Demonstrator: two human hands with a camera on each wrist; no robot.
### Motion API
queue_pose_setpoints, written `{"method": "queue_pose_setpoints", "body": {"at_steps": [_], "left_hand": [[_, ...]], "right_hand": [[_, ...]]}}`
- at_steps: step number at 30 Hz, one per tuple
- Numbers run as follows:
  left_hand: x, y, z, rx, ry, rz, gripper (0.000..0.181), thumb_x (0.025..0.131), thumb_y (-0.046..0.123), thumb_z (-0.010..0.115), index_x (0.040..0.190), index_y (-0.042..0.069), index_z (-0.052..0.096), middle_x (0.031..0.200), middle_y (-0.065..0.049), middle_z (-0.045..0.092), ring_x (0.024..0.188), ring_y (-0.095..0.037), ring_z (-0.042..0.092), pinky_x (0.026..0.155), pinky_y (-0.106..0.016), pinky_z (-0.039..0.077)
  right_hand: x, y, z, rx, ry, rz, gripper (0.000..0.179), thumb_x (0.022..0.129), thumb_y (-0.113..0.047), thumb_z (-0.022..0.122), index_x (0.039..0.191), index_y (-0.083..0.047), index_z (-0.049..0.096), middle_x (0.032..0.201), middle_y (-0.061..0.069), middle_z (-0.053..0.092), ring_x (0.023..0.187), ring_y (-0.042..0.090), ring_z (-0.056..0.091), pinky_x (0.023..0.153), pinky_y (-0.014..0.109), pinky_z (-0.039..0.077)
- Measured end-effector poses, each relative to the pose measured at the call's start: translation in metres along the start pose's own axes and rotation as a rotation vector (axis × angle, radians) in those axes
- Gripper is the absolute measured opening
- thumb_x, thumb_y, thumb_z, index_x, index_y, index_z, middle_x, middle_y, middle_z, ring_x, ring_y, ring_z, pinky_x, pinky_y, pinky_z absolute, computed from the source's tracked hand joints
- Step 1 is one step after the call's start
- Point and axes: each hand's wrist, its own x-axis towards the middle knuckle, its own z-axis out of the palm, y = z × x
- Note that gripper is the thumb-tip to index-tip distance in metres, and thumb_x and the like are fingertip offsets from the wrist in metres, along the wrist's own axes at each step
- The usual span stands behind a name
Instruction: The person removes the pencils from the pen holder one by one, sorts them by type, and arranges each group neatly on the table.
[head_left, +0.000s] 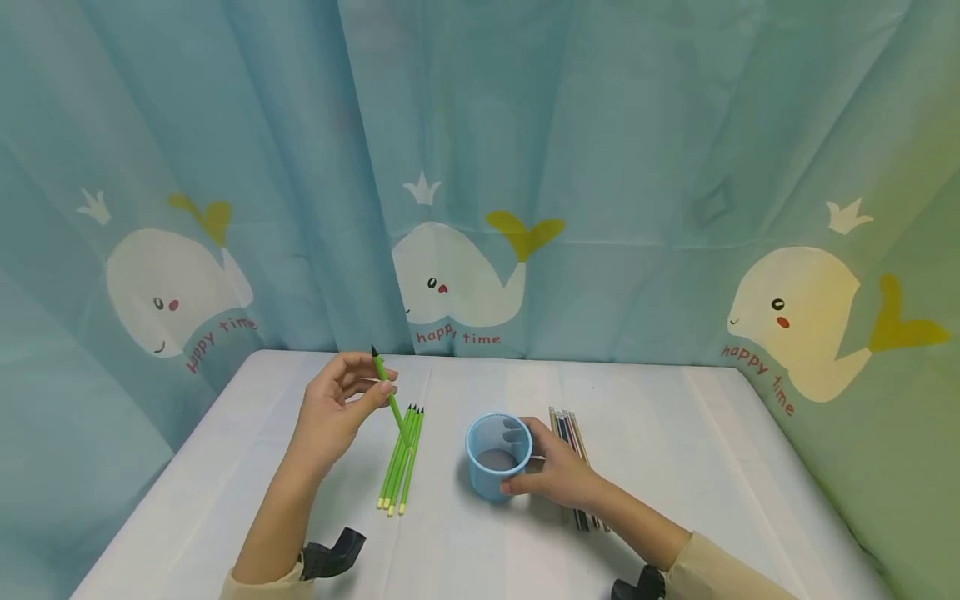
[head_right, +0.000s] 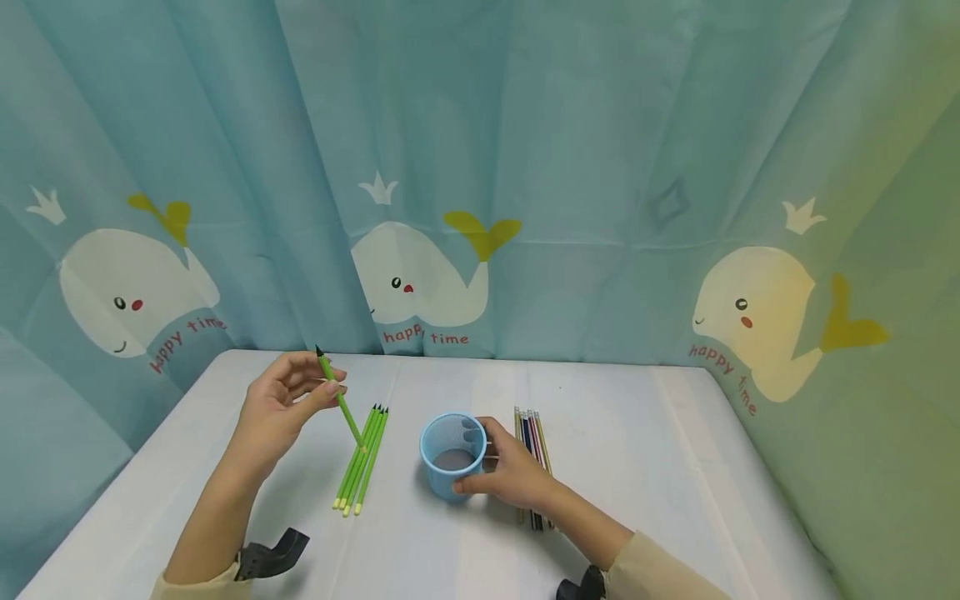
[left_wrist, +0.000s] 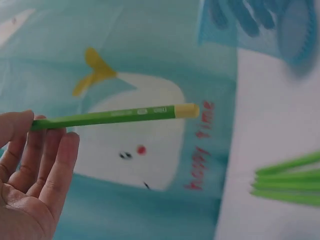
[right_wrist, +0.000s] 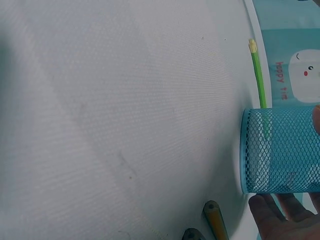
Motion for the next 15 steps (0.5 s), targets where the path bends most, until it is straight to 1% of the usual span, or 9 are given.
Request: {"method": "queue_pose_setpoints", "body": {"at_steps": [3,5,7,10,12,15], "left_hand": [[-0.001,-0.012,-0.008,0.004,0.009,-0.031,0.030,0.096,0.013,0.067,0.121,0.003,0.054,0.108,-0.003,0.070,0.093,-0.016,0.070,0.081,-0.031,0.061],[-0.001,-0.020,-0.012,0.016,0.007,-0.059,0.031,0.096,0.015,0.067,0.122,0.002,0.054,0.108,-0.004,0.069,0.092,-0.016,0.070,0.080,-0.031,0.061],[0.000,-0.029,-0.014,0.028,-0.001,-0.097,0.032,0.097,0.017,0.067,0.122,0.002,0.054,0.110,-0.007,0.069,0.092,-0.014,0.070,0.080,-0.031,0.061],[0.002,-0.041,-0.016,0.048,-0.023,-0.164,0.035,0.097,0.019,0.066,0.125,0.001,0.054,0.114,-0.015,0.066,0.092,-0.011,0.069,0.079,-0.031,0.061],[0.003,-0.048,-0.018,0.075,-0.036,-0.208,0.036,0.097,0.019,0.066,0.126,0.001,0.054,0.117,-0.018,0.065,0.091,-0.011,0.069,0.078,-0.030,0.061],[0.004,-0.057,-0.019,0.122,-0.053,-0.260,0.037,0.097,0.018,0.066,0.128,0.001,0.055,0.119,-0.021,0.062,0.093,-0.019,0.069,0.077,-0.031,0.061]], "right_hand": [[0.000,0.001,0.000,-0.001,0.004,0.007,0.084,0.071,-0.025,0.090,0.142,-0.015,0.045,0.137,0.005,0.057,0.123,0.034,0.057,0.105,0.059,0.043],[-0.001,0.001,0.000,-0.005,0.006,0.008,0.084,0.071,-0.025,0.090,0.141,-0.015,0.046,0.137,0.005,0.057,0.123,0.034,0.057,0.105,0.059,0.042],[-0.001,0.001,0.000,-0.006,0.007,0.011,0.084,0.071,-0.025,0.090,0.141,-0.015,0.046,0.137,0.005,0.057,0.123,0.034,0.057,0.105,0.060,0.042],[-0.001,0.002,0.000,-0.003,0.003,0.016,0.084,0.071,-0.025,0.090,0.142,-0.015,0.045,0.137,0.005,0.057,0.124,0.034,0.056,0.106,0.059,0.042],[-0.001,0.002,0.000,0.000,0.000,0.016,0.084,0.071,-0.025,0.090,0.142,-0.015,0.045,0.138,0.005,0.057,0.124,0.033,0.056,0.106,0.059,0.043],[-0.001,0.002,0.000,0.001,-0.003,0.011,0.085,0.071,-0.026,0.090,0.142,-0.015,0.045,0.137,0.006,0.057,0.123,0.033,0.057,0.105,0.058,0.043]]}}
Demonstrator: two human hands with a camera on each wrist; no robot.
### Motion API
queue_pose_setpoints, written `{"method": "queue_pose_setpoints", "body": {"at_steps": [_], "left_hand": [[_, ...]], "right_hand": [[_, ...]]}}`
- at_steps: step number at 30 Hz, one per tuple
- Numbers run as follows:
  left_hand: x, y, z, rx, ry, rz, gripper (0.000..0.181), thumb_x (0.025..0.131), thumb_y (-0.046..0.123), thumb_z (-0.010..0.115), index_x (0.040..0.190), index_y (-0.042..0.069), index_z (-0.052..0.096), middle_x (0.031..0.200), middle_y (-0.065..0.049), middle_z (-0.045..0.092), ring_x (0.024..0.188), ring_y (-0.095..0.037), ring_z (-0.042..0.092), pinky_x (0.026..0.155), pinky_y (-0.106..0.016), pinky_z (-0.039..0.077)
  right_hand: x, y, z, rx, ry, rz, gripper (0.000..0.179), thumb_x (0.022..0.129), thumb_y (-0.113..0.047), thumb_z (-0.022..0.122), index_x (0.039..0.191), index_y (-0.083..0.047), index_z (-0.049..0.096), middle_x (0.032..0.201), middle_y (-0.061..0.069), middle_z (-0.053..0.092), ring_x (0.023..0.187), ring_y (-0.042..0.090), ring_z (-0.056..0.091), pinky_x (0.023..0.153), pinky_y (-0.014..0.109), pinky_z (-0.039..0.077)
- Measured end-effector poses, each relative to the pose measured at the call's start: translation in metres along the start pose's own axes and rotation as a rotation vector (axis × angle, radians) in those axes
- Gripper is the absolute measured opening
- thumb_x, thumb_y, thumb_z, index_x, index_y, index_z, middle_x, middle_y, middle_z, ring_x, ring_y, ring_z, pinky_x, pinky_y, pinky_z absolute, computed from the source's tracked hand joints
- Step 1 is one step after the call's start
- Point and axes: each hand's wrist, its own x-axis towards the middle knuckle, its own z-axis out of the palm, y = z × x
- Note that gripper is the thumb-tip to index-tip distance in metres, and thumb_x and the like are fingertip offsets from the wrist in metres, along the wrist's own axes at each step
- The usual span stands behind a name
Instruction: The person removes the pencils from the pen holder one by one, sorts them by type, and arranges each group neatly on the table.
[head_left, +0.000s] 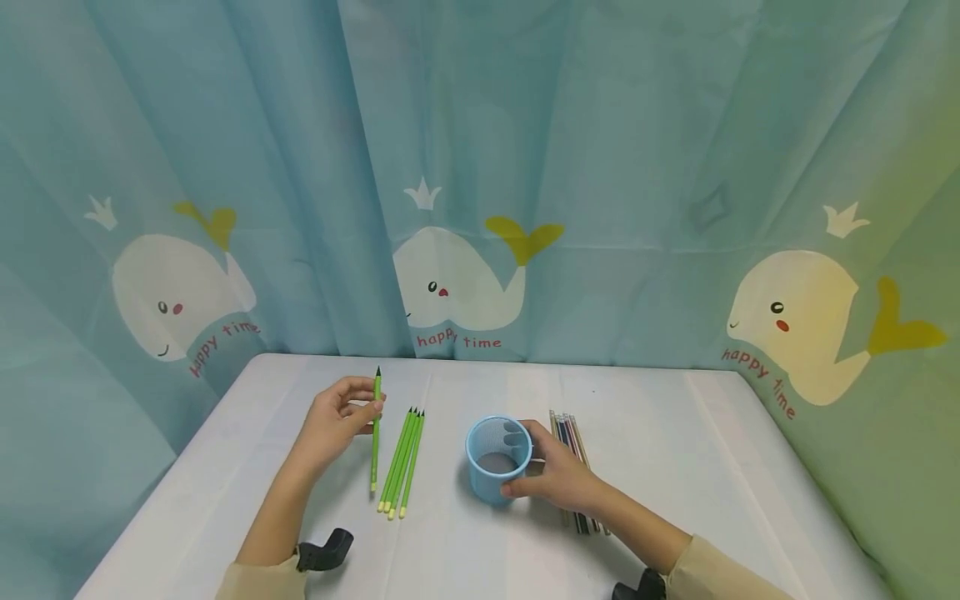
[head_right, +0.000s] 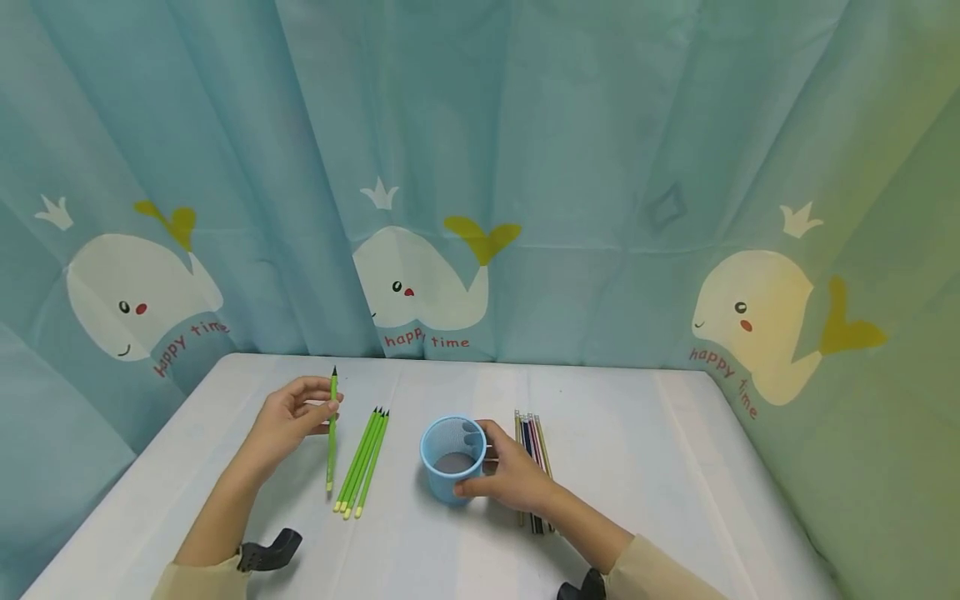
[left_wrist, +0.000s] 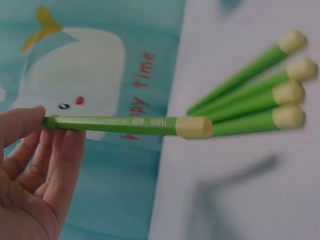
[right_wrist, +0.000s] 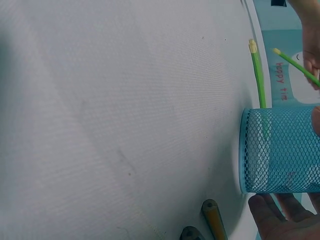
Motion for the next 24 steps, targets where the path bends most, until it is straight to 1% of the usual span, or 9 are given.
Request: {"method": "queue_pose_setpoints", "body": {"at_steps": [2,5,7,12,14,19,21,24], "left_hand": [[0.003,-0.005,0.000,0.036,-0.007,-0.025,0.036,0.097,0.016,0.066,0.128,0.001,0.056,0.119,-0.021,0.062,0.094,-0.027,0.069,0.075,-0.031,0.061],[0.007,-0.010,0.001,0.065,-0.021,-0.056,0.035,0.097,0.012,0.065,0.128,-0.001,0.057,0.118,-0.022,0.062,0.094,-0.034,0.069,0.073,-0.032,0.062],[0.010,-0.014,0.002,0.080,-0.037,-0.070,0.035,0.096,0.010,0.065,0.128,-0.004,0.057,0.116,-0.022,0.061,0.091,-0.032,0.069,0.071,-0.033,0.062],[0.017,-0.025,0.007,0.135,-0.065,-0.130,0.034,0.095,0.007,0.066,0.126,-0.005,0.059,0.114,-0.021,0.063,0.081,-0.021,0.068,0.067,-0.033,0.062],[0.020,-0.029,0.010,0.163,-0.072,-0.163,0.031,0.094,0.006,0.067,0.123,-0.005,0.062,0.112,-0.019,0.065,0.077,-0.018,0.067,0.065,-0.032,0.061],[0.024,-0.036,0.017,0.219,-0.106,-0.217,0.029,0.092,0.004,0.068,0.119,-0.005,0.065,0.100,-0.014,0.065,0.065,-0.015,0.062,0.058,-0.031,0.059],[0.025,-0.039,0.020,0.284,-0.108,-0.221,0.029,0.091,0.005,0.070,0.118,-0.005,0.066,0.094,-0.011,0.065,0.060,-0.014,0.062,0.056,-0.030,0.057],[0.025,-0.041,0.023,0.398,-0.105,-0.219,0.028,0.090,0.007,0.071,0.115,-0.004,0.068,0.087,-0.007,0.065,0.058,-0.014,0.061,0.053,-0.028,0.054]], "right_hand": [[0.000,0.000,0.000,-0.003,0.000,-0.003,0.085,0.071,-0.026,0.090,0.142,-0.015,0.045,0.137,0.006,0.057,0.123,0.033,0.057,0.105,0.057,0.044],[0.000,0.000,0.000,-0.009,0.001,-0.004,0.085,0.071,-0.027,0.090,0.142,-0.015,0.045,0.138,0.006,0.057,0.124,0.033,0.057,0.105,0.058,0.043],[0.001,0.000,0.000,-0.013,0.003,-0.007,0.085,0.071,-0.027,0.090,0.142,-0.015,0.045,0.138,0.006,0.057,0.124,0.033,0.057,0.105,0.059,0.043],[0.003,-0.001,0.001,0.001,0.002,-0.012,0.085,0.071,-0.026,0.090,0.143,-0.014,0.045,0.138,0.007,0.056,0.123,0.034,0.057,0.105,0.058,0.045],[0.004,-0.001,0.001,0.009,-0.003,-0.013,0.085,0.071,-0.026,0.090,0.143,-0.014,0.045,0.138,0.008,0.056,0.123,0.034,0.057,0.104,0.057,0.045],[0.004,0.000,0.001,0.017,-0.004,-0.011,0.085,0.072,-0.025,0.089,0.142,-0.013,0.045,0.138,0.008,0.056,0.123,0.035,0.057,0.104,0.056,0.046],[0.004,0.000,0.001,0.014,-0.002,-0.013,0.085,0.072,-0.026,0.089,0.142,-0.013,0.045,0.138,0.009,0.056,0.123,0.035,0.057,0.104,0.057,0.046],[0.005,0.000,0.001,0.010,-0.001,-0.017,0.084,0.072,-0.025,0.089,0.142,-0.013,0.045,0.138,0.009,0.056,0.123,0.035,0.057,0.104,0.057,0.046]]}}
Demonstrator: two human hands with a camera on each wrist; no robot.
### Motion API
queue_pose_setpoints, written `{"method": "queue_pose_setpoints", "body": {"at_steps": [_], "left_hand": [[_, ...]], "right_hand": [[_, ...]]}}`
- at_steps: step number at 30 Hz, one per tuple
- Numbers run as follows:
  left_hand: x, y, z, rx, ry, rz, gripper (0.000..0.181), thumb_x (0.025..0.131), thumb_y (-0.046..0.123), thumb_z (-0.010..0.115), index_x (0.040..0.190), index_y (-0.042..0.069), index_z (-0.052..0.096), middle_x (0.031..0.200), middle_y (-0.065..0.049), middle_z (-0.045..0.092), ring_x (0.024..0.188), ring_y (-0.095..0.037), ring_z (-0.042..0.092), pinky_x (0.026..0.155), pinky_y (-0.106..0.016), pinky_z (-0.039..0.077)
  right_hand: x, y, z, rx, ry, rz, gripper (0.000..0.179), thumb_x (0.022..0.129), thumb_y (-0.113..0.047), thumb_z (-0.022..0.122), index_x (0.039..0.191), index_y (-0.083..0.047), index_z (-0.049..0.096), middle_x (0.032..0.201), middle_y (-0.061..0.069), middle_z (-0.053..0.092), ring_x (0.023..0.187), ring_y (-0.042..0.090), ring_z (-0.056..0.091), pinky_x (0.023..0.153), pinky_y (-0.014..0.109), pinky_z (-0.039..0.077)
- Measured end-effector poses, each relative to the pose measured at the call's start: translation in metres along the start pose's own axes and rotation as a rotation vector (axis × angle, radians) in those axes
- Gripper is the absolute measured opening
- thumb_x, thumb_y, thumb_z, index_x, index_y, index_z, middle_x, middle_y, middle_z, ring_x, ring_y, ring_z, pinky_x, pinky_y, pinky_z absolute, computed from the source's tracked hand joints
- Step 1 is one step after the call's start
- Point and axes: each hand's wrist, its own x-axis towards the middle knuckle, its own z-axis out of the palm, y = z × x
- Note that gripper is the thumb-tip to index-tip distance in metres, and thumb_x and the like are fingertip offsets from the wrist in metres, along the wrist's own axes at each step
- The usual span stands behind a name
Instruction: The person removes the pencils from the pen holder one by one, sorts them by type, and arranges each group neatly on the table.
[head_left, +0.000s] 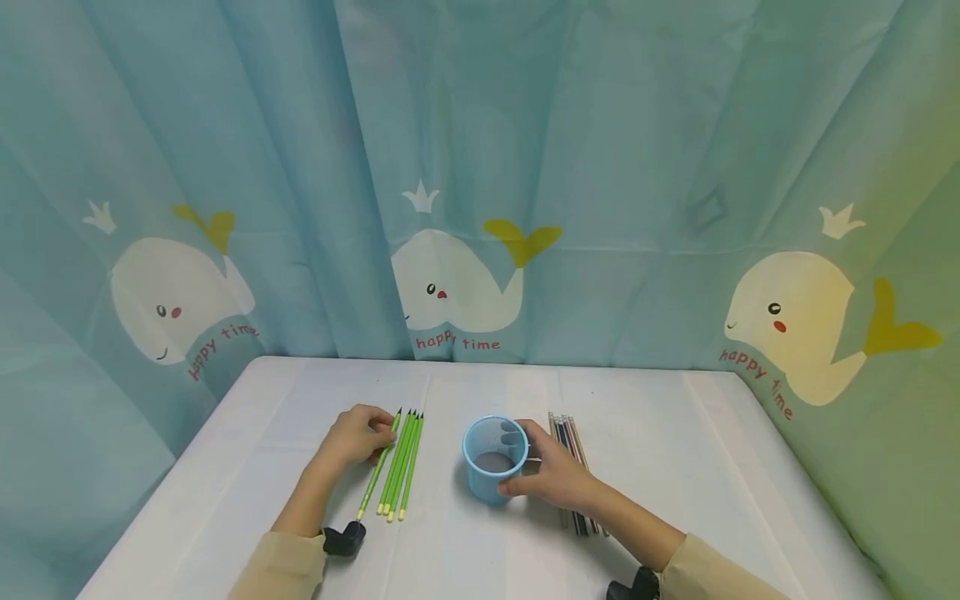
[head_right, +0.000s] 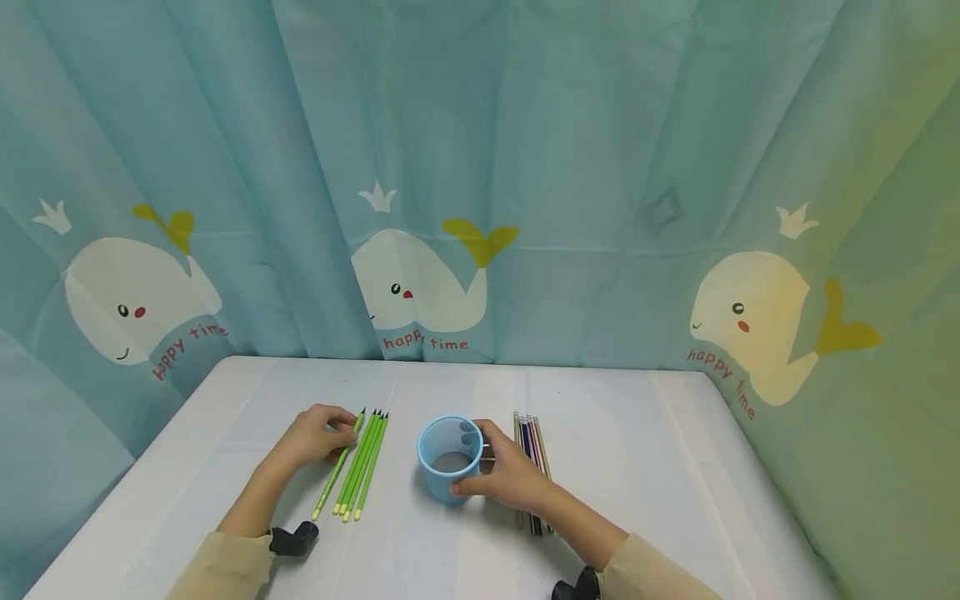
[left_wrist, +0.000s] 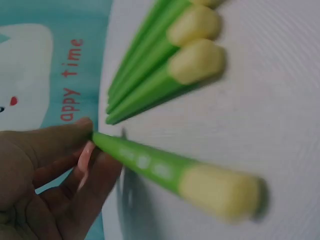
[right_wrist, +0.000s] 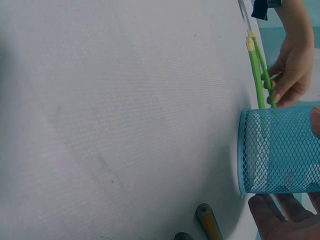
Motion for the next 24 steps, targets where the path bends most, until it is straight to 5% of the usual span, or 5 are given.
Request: {"method": "queue_pose_setpoints", "body": {"at_steps": [6,19,24], "left_hand": [[0.002,0.001,0.004,0.115,0.022,0.004,0.030,0.088,0.010,0.073,0.114,-0.004,0.069,0.080,-0.003,0.064,0.055,-0.012,0.059,0.051,-0.026,0.052],[0.000,0.007,0.004,0.177,0.001,0.014,0.050,0.091,0.020,0.072,0.132,-0.006,0.058,0.083,-0.004,0.063,0.059,-0.013,0.059,0.056,-0.027,0.048],[-0.019,0.008,-0.017,0.243,0.047,0.153,0.056,0.093,0.026,0.070,0.139,-0.002,0.053,0.112,-0.012,0.068,0.089,-0.025,0.066,0.074,-0.040,0.056]], "right_hand": [[0.001,-0.003,0.001,0.002,-0.002,-0.013,0.083,0.072,-0.024,0.089,0.142,-0.012,0.045,0.138,0.010,0.056,0.125,0.037,0.056,0.106,0.057,0.045],[0.004,-0.001,0.004,0.009,-0.003,-0.047,0.085,0.077,-0.017,0.086,0.148,-0.010,0.038,0.142,0.014,0.051,0.127,0.039,0.054,0.108,0.054,0.044],[-0.002,-0.013,-0.008,-0.137,-0.001,-0.130,0.079,0.088,0.002,0.068,0.154,-0.011,0.029,0.149,0.019,0.045,0.135,0.042,0.047,0.110,0.056,0.041]]}}
